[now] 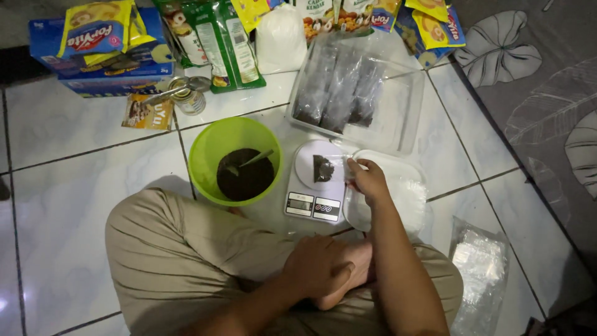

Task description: Scooping powder into small plastic bags and weighing them on a digital scale

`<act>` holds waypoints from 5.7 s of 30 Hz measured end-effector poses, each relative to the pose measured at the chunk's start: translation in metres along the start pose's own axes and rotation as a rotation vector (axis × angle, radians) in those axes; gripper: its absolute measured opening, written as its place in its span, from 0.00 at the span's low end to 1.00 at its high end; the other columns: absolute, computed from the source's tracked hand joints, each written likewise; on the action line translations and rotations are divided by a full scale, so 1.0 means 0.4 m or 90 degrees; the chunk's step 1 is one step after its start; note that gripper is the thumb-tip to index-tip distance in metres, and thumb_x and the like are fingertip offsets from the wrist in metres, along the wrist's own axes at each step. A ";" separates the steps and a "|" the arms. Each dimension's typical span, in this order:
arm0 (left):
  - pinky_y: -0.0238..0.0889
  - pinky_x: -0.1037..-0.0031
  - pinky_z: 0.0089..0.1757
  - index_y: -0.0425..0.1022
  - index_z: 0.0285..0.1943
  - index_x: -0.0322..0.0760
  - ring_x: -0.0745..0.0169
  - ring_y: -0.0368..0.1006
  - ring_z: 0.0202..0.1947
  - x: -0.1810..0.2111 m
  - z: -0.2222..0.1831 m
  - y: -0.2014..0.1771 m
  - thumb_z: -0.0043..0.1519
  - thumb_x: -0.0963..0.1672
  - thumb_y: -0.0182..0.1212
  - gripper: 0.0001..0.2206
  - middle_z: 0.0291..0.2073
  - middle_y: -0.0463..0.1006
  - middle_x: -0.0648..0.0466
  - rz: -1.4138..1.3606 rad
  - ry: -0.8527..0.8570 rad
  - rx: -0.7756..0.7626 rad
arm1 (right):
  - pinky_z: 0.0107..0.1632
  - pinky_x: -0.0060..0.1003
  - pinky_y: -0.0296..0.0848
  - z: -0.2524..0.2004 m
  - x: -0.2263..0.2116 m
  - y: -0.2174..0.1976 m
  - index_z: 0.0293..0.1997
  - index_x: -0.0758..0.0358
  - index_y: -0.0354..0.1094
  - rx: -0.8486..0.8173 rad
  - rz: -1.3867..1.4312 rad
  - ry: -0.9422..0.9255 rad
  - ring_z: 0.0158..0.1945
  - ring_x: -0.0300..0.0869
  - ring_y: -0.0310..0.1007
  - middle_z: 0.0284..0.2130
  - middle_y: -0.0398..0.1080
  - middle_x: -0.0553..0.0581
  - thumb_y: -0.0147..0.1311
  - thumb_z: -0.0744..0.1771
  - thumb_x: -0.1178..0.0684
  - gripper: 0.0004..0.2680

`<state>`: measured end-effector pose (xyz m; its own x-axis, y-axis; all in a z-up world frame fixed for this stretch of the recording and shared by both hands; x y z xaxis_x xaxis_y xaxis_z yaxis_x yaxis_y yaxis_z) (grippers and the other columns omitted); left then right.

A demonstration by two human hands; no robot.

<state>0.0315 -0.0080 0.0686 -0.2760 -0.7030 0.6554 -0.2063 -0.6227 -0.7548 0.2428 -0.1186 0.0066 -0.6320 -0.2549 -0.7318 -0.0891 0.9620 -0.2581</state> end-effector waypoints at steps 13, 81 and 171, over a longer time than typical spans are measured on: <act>0.63 0.46 0.36 0.76 0.43 0.37 0.37 0.77 0.34 0.031 0.016 -0.030 0.61 0.62 0.49 0.28 0.36 0.80 0.44 0.095 -0.098 -0.125 | 0.35 0.32 0.78 0.053 0.068 -0.005 0.59 0.71 0.68 -0.024 -0.012 -0.050 0.30 0.41 0.74 0.33 0.75 0.62 0.67 0.62 0.50 0.22; 0.67 0.80 0.22 0.73 0.51 0.29 0.57 0.82 0.25 -0.235 0.003 -0.061 0.70 0.54 0.46 0.23 0.34 0.85 0.39 -1.175 -0.240 0.259 | 0.18 0.48 0.66 -0.389 -0.215 0.311 0.60 0.53 0.69 -0.341 0.075 0.101 0.35 0.59 0.76 0.49 0.77 0.73 0.44 0.69 0.42 0.16; 0.61 0.43 0.33 0.77 0.41 0.38 0.32 0.72 0.29 -0.057 -0.053 -0.007 0.60 0.55 0.57 0.18 0.32 0.79 0.43 0.028 -0.039 0.061 | 0.44 0.41 0.82 -0.023 0.010 -0.009 0.47 0.77 0.72 0.007 0.002 -0.099 0.39 0.52 0.81 0.39 0.76 0.68 0.53 0.69 0.49 0.15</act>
<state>0.0183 0.0171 0.0553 -0.2249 -0.7486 0.6238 -0.1032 -0.6183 -0.7792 0.2335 -0.1220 0.0104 -0.5053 -0.2643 -0.8215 -0.0782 0.9620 -0.2614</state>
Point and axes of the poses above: each hand's wrist, its own z-axis towards the middle knuckle, its own y-axis out of the palm, x = y × z, the point moved 3 cm from there along z, towards the middle knuckle
